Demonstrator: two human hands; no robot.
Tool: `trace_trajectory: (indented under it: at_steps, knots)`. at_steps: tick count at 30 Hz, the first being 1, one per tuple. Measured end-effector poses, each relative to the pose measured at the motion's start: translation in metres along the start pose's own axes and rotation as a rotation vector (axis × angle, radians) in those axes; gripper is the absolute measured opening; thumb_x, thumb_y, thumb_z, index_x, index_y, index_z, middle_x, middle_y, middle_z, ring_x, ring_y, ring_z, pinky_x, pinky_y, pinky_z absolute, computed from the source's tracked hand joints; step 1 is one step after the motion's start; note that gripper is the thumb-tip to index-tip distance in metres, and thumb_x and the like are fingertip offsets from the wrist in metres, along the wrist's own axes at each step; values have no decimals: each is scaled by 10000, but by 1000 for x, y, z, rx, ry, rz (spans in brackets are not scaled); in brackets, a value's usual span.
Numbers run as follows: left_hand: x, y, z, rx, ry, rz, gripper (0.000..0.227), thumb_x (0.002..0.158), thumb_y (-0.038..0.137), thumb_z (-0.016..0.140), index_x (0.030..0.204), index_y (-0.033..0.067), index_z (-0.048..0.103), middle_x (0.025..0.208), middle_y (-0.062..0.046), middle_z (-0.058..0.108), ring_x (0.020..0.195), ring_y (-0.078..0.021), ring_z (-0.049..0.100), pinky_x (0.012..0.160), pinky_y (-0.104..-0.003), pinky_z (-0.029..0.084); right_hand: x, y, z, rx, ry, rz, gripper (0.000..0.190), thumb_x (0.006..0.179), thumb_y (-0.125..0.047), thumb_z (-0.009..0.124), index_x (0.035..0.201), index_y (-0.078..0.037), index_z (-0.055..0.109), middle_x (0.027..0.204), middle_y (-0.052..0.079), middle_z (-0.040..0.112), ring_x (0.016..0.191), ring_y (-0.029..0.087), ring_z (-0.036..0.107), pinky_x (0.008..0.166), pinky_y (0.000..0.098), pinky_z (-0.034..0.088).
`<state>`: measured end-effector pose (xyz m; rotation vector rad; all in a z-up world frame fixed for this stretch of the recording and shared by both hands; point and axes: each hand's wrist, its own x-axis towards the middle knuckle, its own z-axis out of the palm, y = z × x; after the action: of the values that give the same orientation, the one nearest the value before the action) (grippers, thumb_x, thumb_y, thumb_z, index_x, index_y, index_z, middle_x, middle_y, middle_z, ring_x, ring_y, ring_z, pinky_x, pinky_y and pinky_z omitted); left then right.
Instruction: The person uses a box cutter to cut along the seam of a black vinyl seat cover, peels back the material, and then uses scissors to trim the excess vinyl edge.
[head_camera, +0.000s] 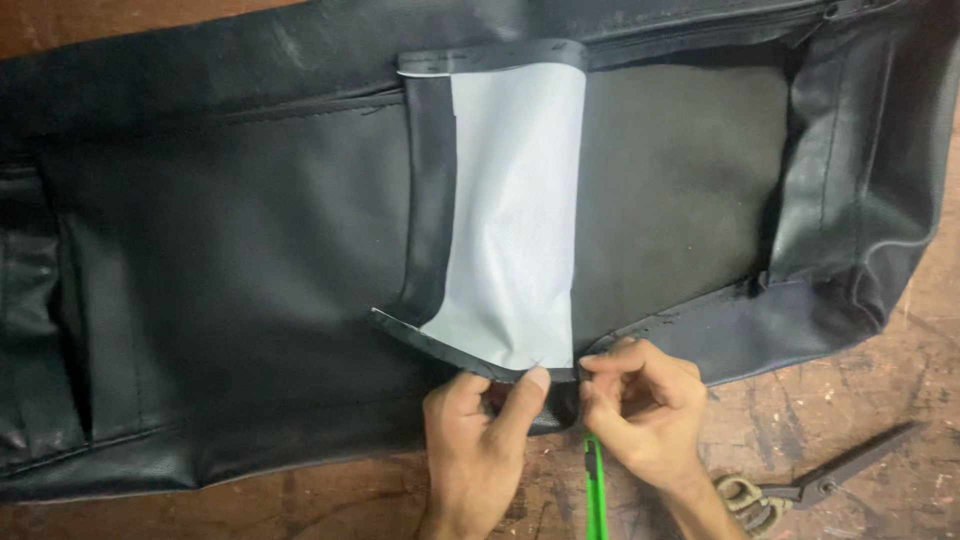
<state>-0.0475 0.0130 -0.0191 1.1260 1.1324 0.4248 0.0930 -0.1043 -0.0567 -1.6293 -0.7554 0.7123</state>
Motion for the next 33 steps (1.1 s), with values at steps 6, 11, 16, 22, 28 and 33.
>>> trace_trajectory:
  at_steps: [6,11,16,22,28,33]
  knots:
    - [0,1,-2,31,-13,-3,161,857,142,765,845,-18,758,620,-9,692,561,-56,576,515,-267,466,3,-5,4,22,-21,-5,165,789,95,721,948,50,715,708,-11,635,598,4,536,518,172,400]
    - [-2,1,-1,70,27,130,155,842,133,777,848,-20,750,622,-19,703,553,-73,608,517,-269,478,5,-6,5,20,-21,60,177,786,98,727,958,57,727,702,-2,647,595,10,549,503,178,409]
    - [-7,0,-7,108,72,119,150,809,126,794,805,-18,752,607,-27,723,531,-88,637,511,-271,485,4,-5,0,165,-13,157,211,796,85,739,1005,66,717,694,3,667,585,16,575,499,185,445]
    - [-3,2,-5,76,47,26,143,824,113,776,796,-25,750,609,-42,726,541,-92,637,511,-276,485,6,-8,3,45,-45,13,183,784,73,743,965,45,734,697,-9,650,586,8,545,515,173,416]
    - [-4,0,-4,66,65,34,140,824,111,775,796,-24,747,609,-41,727,538,-89,632,504,-275,480,8,-13,4,-49,-71,-53,141,784,76,734,921,44,721,693,-10,624,593,16,520,531,177,399]
    - [-2,-2,-4,82,68,19,149,830,114,779,776,-21,745,596,-45,711,533,-90,615,497,-273,467,10,-14,3,-5,-91,-60,152,776,74,738,926,57,719,680,-7,628,566,15,528,519,179,404]
